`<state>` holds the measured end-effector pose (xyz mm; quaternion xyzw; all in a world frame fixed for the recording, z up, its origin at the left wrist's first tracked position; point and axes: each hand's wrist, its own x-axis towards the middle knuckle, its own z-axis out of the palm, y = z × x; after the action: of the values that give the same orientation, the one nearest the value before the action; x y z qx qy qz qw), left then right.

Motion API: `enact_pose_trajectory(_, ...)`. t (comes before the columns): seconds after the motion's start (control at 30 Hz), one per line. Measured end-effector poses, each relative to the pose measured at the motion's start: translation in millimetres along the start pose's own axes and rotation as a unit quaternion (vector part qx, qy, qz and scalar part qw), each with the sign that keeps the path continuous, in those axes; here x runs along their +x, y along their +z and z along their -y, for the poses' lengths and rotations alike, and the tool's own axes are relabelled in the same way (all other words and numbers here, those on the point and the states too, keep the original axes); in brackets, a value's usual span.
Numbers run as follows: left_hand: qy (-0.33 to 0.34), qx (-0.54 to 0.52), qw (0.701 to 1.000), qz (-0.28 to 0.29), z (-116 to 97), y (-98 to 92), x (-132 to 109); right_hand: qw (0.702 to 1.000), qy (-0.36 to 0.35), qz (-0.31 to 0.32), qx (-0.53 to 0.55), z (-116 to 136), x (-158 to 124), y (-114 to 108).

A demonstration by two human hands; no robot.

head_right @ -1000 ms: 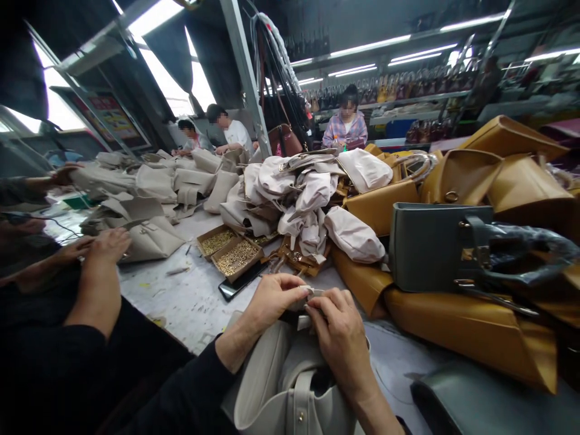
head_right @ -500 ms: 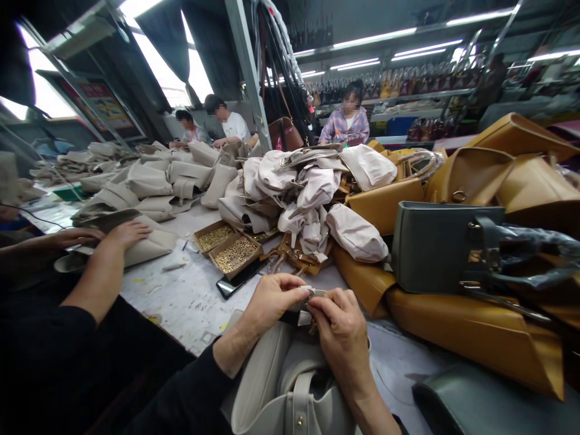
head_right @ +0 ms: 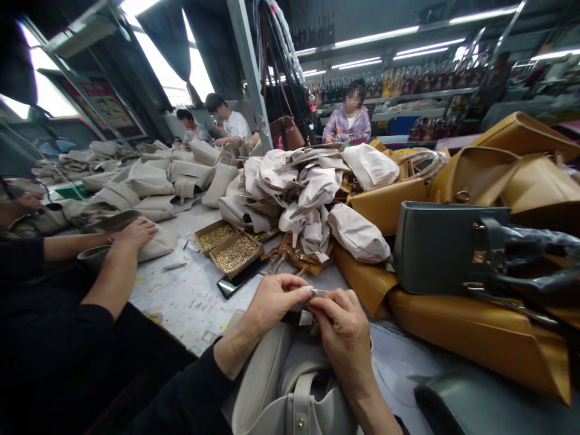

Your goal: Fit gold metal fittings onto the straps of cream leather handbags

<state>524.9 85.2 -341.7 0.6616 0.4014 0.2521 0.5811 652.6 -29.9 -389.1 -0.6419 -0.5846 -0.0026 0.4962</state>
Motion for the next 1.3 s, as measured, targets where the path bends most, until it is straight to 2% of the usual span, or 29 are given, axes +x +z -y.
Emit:
enact_pose_trajectory(0.23, -0.004, -0.022, 1.0, 0.012, -2.2, -0.1, 0.5, 0.998, 0.035, -0.012, 0.047, 2.4, 4.0, -1.8)
enact_pose_trajectory(0.5, -0.006, -0.042, 0.999, 0.011, -1.7, 0.8, -0.4, 0.993, 0.103, 0.021, 0.061, 7.0, 11.5, -5.7)
enact_pose_trajectory(0.7, -0.006, -0.044, 0.999, 0.011, -0.9, 0.0, -0.7, 0.989, 0.135, 0.008, 0.057, 5.6, 14.7, -5.3)
enact_pose_trajectory(1.0, 0.019, -0.028, 0.999, 0.013, 5.6, -2.5, 0.1, 0.966, 0.201, 0.095, 0.133, -11.9, 25.4, -2.6)
enact_pose_trajectory(1.13, 0.011, -0.046, 0.999, -0.002, 9.9, -4.6, 0.7, 0.972, 0.203, 0.098, 0.069, -4.9, 28.3, 2.9)
enact_pose_trajectory(1.3, 0.017, -0.051, 0.998, -0.021, 14.8, -3.1, -1.4, 0.988, 0.128, 0.072, -0.056, 9.3, 29.0, 9.8)
